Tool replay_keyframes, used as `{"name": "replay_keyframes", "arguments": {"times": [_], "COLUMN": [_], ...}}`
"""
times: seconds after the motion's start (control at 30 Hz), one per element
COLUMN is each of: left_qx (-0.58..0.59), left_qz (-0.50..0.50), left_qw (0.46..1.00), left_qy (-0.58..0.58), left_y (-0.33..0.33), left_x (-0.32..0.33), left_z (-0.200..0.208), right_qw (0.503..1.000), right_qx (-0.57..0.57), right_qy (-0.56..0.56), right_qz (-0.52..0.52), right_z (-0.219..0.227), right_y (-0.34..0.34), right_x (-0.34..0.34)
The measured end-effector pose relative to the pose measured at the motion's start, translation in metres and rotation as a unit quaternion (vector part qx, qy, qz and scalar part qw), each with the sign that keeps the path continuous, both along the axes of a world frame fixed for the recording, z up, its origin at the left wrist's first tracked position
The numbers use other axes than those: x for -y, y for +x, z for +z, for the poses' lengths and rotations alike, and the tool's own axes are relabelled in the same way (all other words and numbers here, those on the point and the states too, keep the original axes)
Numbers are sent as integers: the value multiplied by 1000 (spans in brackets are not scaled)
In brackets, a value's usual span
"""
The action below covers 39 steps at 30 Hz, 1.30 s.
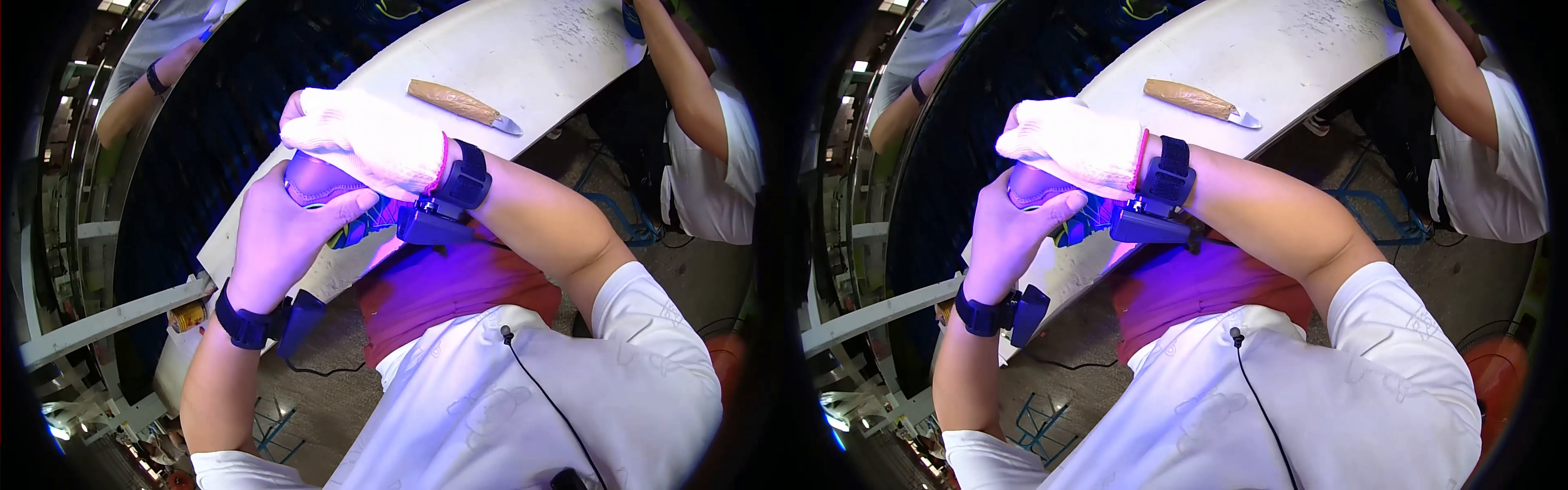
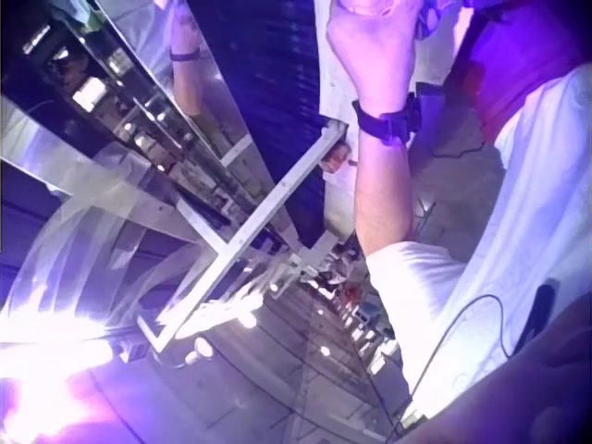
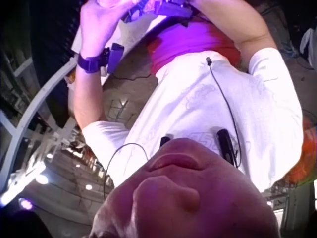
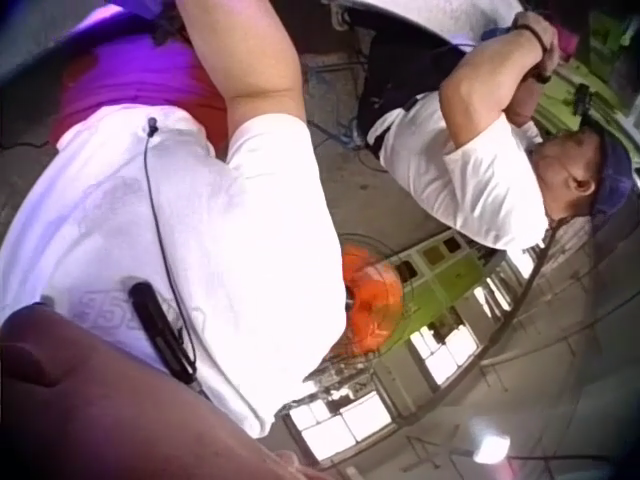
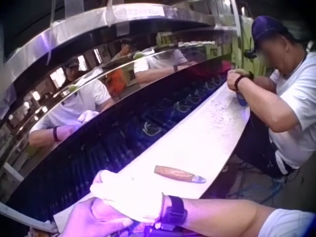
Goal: Manually assemble and inspect shoe components on a factory assembly line.
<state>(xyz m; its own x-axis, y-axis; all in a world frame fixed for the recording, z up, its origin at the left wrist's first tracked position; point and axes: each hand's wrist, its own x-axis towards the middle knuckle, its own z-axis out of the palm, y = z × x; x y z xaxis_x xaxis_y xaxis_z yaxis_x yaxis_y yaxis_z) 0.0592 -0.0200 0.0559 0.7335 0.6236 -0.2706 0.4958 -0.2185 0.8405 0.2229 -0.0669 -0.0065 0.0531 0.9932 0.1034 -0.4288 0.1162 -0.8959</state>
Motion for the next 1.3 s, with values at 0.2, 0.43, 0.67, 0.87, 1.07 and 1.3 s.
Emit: {"name": "replay_keyframes", "arguments": {"times": [0.2, 0.43, 0.67, 0.87, 1.07, 1.3], "left_qx": [-71, -93, -40, 68, 176, 267], "left_qz": [-70, -179, -217, -257, -81, 114], "left_qw": [955, 886, 850, 831, 981, 957], "left_qy": [278, 417, 479, 489, 30, -11], "left_y": [7, 18, 14, -12, -76, -102], "left_x": [22, 58, 93, 71, 95, 111], "left_z": [3, 16, 3, -11, -28, -86], "right_qw": [952, 968, 981, 892, 889, 773], "right_qx": [238, 161, 155, 412, 421, 604], "right_qy": [173, 178, 82, 128, -32, 101], "right_qz": [-85, -70, -87, -136, -180, -165], "right_z": [2, 1, 10, 13, -28, -45], "right_y": [12, 23, 16, -2, -41, -65], "right_x": [30, 76, 139, 166, 160, 138]}}
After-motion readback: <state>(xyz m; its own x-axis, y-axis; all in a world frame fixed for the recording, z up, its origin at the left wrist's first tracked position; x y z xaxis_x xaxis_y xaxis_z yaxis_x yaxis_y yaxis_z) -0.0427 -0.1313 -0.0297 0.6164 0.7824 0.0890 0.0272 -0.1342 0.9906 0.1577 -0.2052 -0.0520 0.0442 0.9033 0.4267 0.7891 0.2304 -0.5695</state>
